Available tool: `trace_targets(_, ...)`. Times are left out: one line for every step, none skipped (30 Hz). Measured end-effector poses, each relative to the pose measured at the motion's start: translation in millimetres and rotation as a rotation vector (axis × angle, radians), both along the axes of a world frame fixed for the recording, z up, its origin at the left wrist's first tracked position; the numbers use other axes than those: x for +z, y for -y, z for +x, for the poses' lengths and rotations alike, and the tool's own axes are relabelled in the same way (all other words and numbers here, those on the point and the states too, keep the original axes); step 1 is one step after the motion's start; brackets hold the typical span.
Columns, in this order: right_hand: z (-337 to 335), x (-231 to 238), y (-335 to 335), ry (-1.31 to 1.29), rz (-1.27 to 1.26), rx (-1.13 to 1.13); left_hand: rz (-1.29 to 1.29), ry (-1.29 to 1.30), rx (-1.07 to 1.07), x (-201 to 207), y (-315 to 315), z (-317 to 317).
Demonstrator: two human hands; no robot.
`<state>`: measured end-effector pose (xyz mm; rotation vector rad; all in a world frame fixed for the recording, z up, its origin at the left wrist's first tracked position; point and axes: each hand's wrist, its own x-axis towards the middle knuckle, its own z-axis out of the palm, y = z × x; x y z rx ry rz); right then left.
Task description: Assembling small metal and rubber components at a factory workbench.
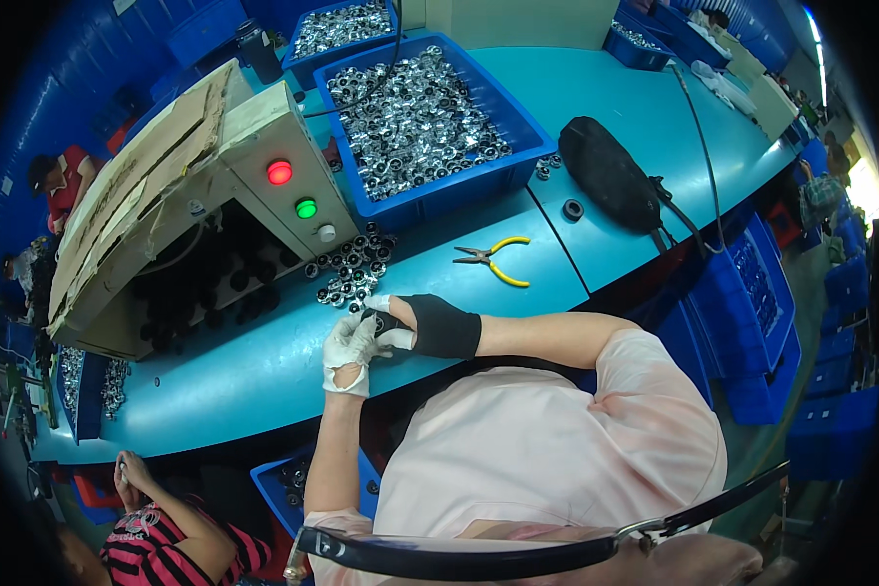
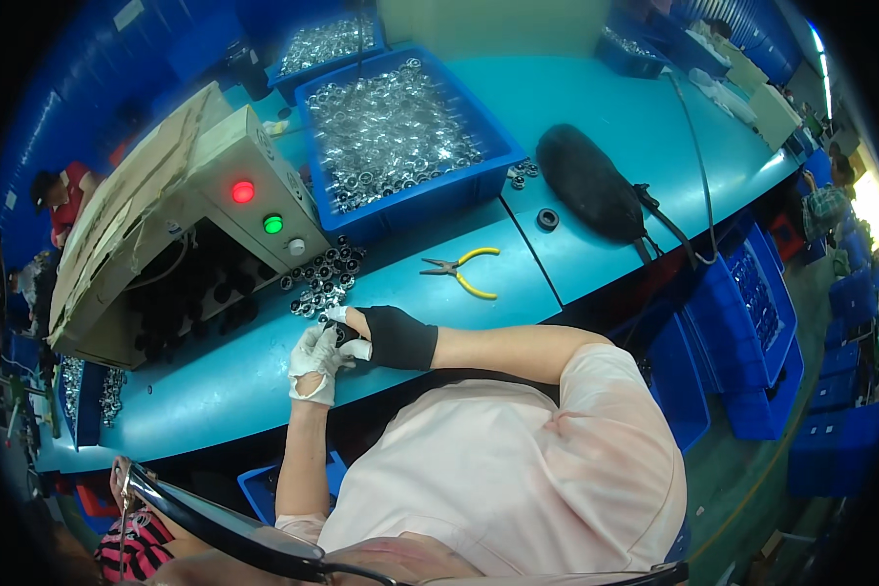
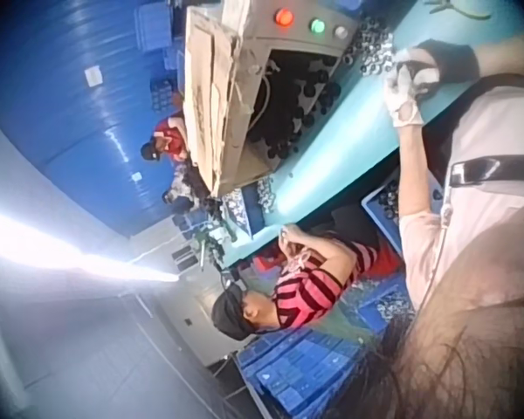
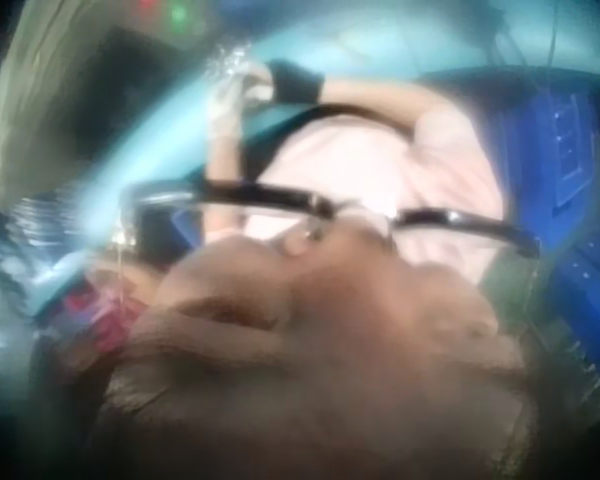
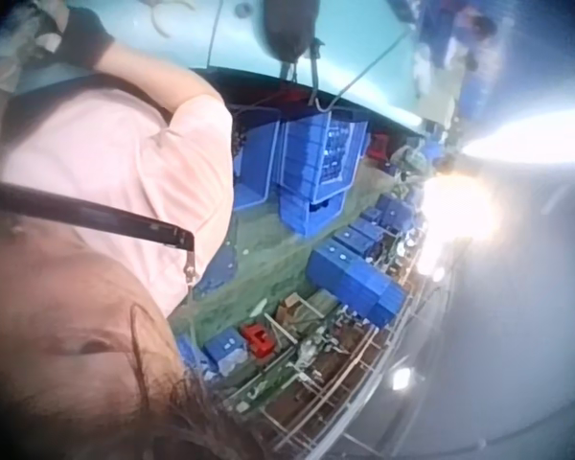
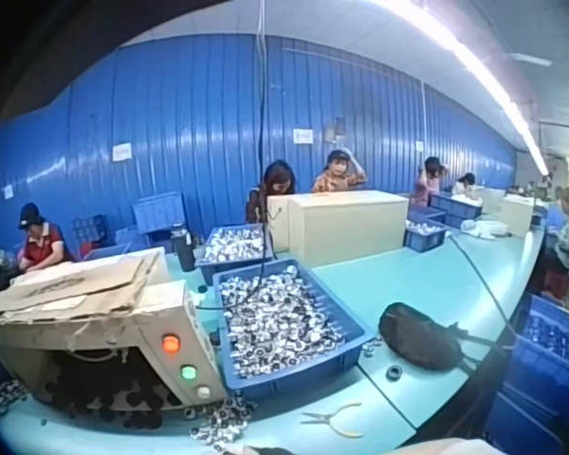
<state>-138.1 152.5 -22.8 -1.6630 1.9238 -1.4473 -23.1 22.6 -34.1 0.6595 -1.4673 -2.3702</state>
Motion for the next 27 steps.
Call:
trace_targets(1.2,0.2,-0.5,0.001,0.002,-0.001,0.040,-0.018,0.011,-1.5,0.0,1.4)
trace_targets(2.4,0.2,-1.0,-0.011,0.003,-0.019,0.080,-0.035,0.022,-2.4,-0.6,2.5)
trace_targets(3.8,0.0,-1.7,-0.022,0.004,-0.036,0.082,-0.031,0.021,-0.5,-1.9,2.5)
trace_targets(4.3,-3.4,-1.1,-0.017,0.010,-0.029,0.101,-0.018,0.035,2.0,-3.6,3.2)
trace_targets(2.6,-8.6,0.2,0.034,0.039,0.008,0.120,-0.002,0.050,3.5,-4.4,3.2)
trace_targets(1.7,-11.9,1.5,0.086,0.070,0.047,0.126,0.007,0.062,2.4,-2.4,2.4)
trace_targets(2.6,-8.5,0.7,0.154,0.111,0.083,0.025,0.093,0.022,-1.3,2.2,2.6)
trace_targets(6.2,-7.6,4.4,0.111,0.083,0.068,-0.065,0.191,-0.007,-0.4,4.4,6.5)
trace_targets(4.0,-1.7,1.5,0.247,0.096,0.081,-0.075,0.195,-0.005,4.6,2.5,3.5)
trace_targets(4.6,11.9,-1.2,0.396,0.120,0.110,-0.080,0.214,0.014,15.9,-2.5,1.0)
trace_targets(3.5,10.7,-0.1,0.338,0.058,0.069,-0.114,0.130,0.015,10.1,-2.5,1.3)
trace_targets(5.6,8.5,-0.6,0.287,-0.008,0.026,-0.154,0.054,0.014,4.1,-3.5,4.7)
trace_targets(6.1,11.9,-1.0,0.270,0.017,0.000,0.016,0.078,0.011,10.4,-4.2,2.2)
trace_targets(6.4,16.0,-2.0,0.244,0.037,-0.041,0.184,0.085,-0.004,19.7,-5.2,0.0)
trace_targets(7.3,17.7,-3.0,0.277,0.072,-0.046,0.227,0.057,0.004,23.7,-7.7,2.0)
trace_targets(5.2,18.1,-4.7,0.298,0.103,-0.071,0.267,0.019,-0.009,25.1,-7.9,0.4)
trace_targets(3.6,15.2,-2.9,0.263,0.081,-0.076,0.303,0.015,-0.030,19.4,-3.7,0.9)
trace_targets(3.9,13.6,0.6,0.269,0.084,-0.060,0.305,0.019,-0.013,18.6,-3.3,3.3)
trace_targets(3.9,13.3,1.2,0.219,0.081,-0.061,0.310,0.010,0.008,18.5,-5.1,3.5)
trace_targets(3.2,12.8,1.7,0.167,0.078,-0.063,0.315,-0.001,0.027,17.8,-6.7,3.1)
trace_targets(1.5,12.2,1.9,0.166,0.081,-0.060,0.317,-0.002,0.030,16.6,-7.3,1.8)
trace_targets(1.7,13.2,-0.3,0.198,0.120,-0.073,0.225,-0.001,0.030,17.1,-8.4,1.0)
trace_targets(2.5,14.6,-2.9,0.227,0.158,-0.088,0.131,-0.003,0.028,17.7,-9.7,0.5)
trace_targets(10.0,8.3,-5.5,0.218,0.153,-0.101,0.128,-0.012,0.015,13.5,-13.8,7.7)
trace_targets(16.0,-0.6,-5.4,0.120,0.034,-0.081,0.060,0.028,0.025,7.8,-16.2,12.2)
trace_targets(8.1,-3.4,2.8,-0.004,-0.093,-0.050,-0.020,0.044,0.048,4.8,-11.7,4.1)
trace_targets(8.6,-2.4,4.2,0.091,-0.006,-0.046,-0.098,0.051,0.122,-1.7,-11.7,-0.6)
